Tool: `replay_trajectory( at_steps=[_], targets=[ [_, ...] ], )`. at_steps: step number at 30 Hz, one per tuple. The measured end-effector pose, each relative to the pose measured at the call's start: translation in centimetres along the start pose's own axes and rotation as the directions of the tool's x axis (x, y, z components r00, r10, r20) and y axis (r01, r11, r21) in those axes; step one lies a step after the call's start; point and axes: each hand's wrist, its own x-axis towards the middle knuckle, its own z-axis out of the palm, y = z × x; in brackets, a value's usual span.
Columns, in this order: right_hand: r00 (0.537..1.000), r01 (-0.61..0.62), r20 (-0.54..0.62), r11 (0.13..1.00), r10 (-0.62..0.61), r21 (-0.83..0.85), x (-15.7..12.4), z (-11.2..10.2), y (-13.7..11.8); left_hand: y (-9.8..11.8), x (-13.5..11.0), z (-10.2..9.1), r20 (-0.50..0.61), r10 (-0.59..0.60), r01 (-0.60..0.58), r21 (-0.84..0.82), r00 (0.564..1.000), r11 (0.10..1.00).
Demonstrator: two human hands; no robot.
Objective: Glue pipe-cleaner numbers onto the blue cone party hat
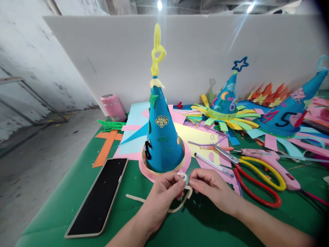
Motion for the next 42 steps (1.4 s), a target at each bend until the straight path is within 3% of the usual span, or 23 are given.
replay_trajectory(
  at_steps=[9,16,23,33,39,42],
  targets=[
    [0.999,-0.008,0.034,0.999,0.01,-0.033,0.02,0.45,0.35,-0.06,0.07,0.16,-0.001,-0.037,0.037,-0.095,0.999,0.995],
    [0.998,-0.022,0.066,1.0,0.021,0.017,0.08,0.38,0.31,0.28,-0.06,0.06,0.021,-0.026,0.027,-0.063,0.999,0.998],
    [1.0,-0.002,0.016,0.993,0.0,0.116,0.22,0.39,0.38,0.0,-0.03,0.03,0.052,0.014,-0.016,0.056,0.999,0.998],
    [0.992,-0.1,0.106,0.963,0.075,0.25,0.26,0.25,0.45,0.38,-0.2,0.04,0.097,0.074,-0.085,0.112,0.993,0.99],
    [0.999,-0.014,-0.028,0.928,0.026,0.371,0.29,0.22,0.47,-0.04,-0.35,0.57,0.04,0.049,-0.055,0.155,0.998,0.986],
    [1.0,0.005,-0.025,0.922,0.005,0.387,0.35,0.23,0.58,-0.14,-0.55,0.75,0.034,0.029,-0.036,0.221,0.999,0.975]
  ],
)
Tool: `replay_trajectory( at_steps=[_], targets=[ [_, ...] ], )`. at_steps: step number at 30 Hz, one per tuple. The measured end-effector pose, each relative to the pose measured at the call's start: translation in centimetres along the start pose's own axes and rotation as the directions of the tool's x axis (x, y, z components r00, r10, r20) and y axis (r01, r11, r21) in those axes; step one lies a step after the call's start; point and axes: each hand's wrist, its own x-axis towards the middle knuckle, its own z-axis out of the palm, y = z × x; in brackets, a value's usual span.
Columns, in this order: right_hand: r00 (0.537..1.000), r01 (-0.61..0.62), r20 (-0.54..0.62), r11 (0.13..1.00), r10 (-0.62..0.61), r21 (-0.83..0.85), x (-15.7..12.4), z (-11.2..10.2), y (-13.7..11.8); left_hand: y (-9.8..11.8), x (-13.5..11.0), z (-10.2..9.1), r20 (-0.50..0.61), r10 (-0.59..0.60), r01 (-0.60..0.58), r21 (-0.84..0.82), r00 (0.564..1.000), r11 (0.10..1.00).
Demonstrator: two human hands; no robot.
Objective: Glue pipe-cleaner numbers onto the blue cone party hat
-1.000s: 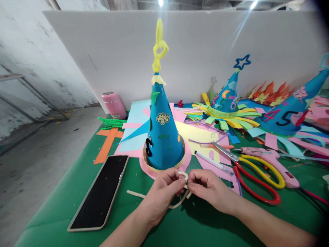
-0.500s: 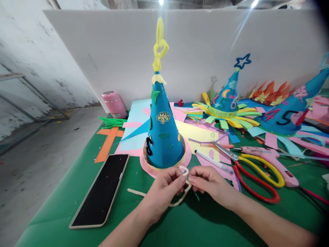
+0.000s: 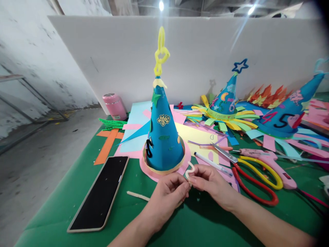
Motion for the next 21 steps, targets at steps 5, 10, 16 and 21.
replay_trajectory(
  at_steps=[5,10,16,21],
  targets=[
    [1.0,0.003,0.019,1.0,-0.003,-0.026,0.2,0.3,-0.2,0.0,0.0,0.0,0.032,0.013,-0.013,-0.013,0.999,1.0],
    [0.999,0.022,0.036,0.983,-0.015,-0.18,0.2,0.2,-0.5,0.0,0.3,-0.1,0.05,-0.005,0.007,-0.025,0.999,1.0],
    [0.989,-0.008,0.136,0.951,0.052,-0.309,0.1,-0.3,-0.7,0.2,0.1,-0.6,0.131,-0.011,0.013,-0.017,0.991,1.0],
    [0.972,-0.063,0.187,0.919,0.146,-0.39,-0.1,-0.7,-0.8,0.2,0.2,-1.2,0.188,-0.031,0.022,0.05,0.982,0.999]
  ],
)
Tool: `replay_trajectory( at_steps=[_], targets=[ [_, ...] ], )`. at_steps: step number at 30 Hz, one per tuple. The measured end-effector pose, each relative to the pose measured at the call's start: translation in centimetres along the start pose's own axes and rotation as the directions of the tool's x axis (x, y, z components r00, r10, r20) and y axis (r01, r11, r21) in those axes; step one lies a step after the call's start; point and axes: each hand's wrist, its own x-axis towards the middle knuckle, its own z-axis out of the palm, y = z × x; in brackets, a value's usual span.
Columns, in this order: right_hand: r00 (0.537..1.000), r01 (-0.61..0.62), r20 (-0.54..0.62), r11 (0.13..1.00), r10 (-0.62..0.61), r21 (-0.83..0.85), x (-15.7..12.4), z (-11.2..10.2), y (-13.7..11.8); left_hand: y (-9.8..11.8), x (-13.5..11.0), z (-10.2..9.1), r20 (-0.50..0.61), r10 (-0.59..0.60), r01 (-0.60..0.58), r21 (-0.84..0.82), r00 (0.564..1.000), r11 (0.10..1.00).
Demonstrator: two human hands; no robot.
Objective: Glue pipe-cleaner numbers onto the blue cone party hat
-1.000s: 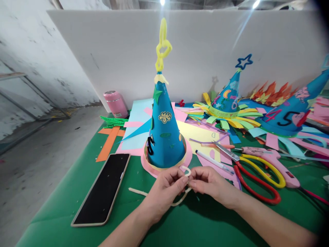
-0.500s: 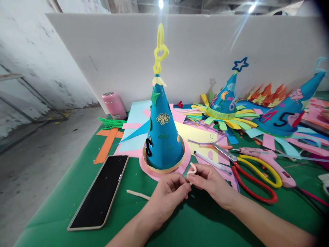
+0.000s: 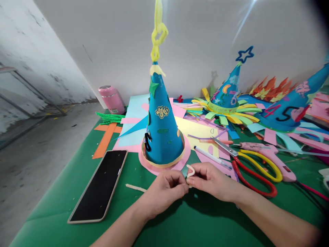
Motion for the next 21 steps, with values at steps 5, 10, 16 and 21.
replay_trajectory(
  at_steps=[5,10,16,21],
  targets=[
    [1.0,-0.024,0.014,0.998,0.025,-0.056,-0.2,0.0,0.0,-0.1,-0.1,-0.2,0.013,-0.013,0.013,0.027,1.0,1.0],
    [0.991,0.022,-0.135,1.0,-0.023,-0.01,0.1,0.0,-0.2,-0.2,0.0,0.3,-0.093,-0.039,0.031,-0.084,0.995,0.996],
    [0.966,0.085,-0.242,0.996,-0.088,-0.026,0.3,0.5,-0.8,-0.2,0.2,0.6,-0.184,-0.017,-0.003,-0.106,0.983,0.994],
    [0.946,0.12,-0.286,0.984,-0.154,-0.133,0.3,1.3,-0.2,-0.3,0.1,0.6,-0.142,0.015,-0.027,-0.079,0.99,0.996]
  ],
)
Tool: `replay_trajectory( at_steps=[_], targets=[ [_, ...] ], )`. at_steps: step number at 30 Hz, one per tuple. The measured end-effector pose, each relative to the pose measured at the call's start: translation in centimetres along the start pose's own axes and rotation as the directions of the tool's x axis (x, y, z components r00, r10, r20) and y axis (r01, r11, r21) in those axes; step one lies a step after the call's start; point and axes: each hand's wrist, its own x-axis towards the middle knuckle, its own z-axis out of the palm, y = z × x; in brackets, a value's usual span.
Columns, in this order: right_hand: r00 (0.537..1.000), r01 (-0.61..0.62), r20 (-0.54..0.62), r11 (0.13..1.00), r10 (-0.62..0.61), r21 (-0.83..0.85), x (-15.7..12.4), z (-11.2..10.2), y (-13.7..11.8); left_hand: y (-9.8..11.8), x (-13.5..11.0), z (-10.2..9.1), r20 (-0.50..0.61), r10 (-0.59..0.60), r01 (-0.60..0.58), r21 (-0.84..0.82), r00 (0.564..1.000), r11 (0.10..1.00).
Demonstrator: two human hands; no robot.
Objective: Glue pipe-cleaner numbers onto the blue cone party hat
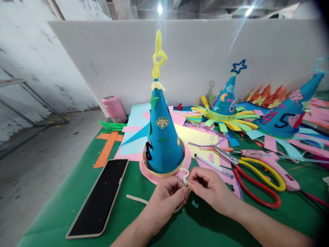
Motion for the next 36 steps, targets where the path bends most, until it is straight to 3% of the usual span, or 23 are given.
replay_trajectory(
  at_steps=[4,14,21,25,31,36],
  targets=[
    [1.0,0.01,-0.022,0.999,-0.011,-0.053,-0.3,0.1,0.1,0.1,-0.2,-0.3,0.06,0.0,0.001,-0.012,0.998,1.0],
    [0.997,-0.038,0.062,0.998,0.035,0.044,-0.4,-0.3,0.0,-0.1,0.1,-1.0,0.142,-0.057,0.082,-0.175,0.988,0.981],
    [1.0,-0.028,-0.004,0.999,0.028,-0.035,-0.4,-0.7,-0.2,0.1,0.2,-0.8,0.018,0.016,-0.012,-0.201,1.0,0.98],
    [1.0,-0.002,0.02,0.997,0.003,-0.075,-0.3,-0.7,-0.3,0.0,0.1,-0.8,0.022,0.02,-0.016,-0.165,1.0,0.986],
    [0.99,0.073,0.127,0.992,-0.06,-0.104,-0.2,-0.6,-1.5,0.3,0.0,-0.7,0.063,-0.024,0.044,-0.337,0.998,0.94],
    [0.994,0.08,0.085,0.993,-0.072,-0.091,0.3,-0.1,-2.0,0.4,0.0,-1.0,0.049,-0.001,0.019,-0.372,0.999,0.928]
  ],
)
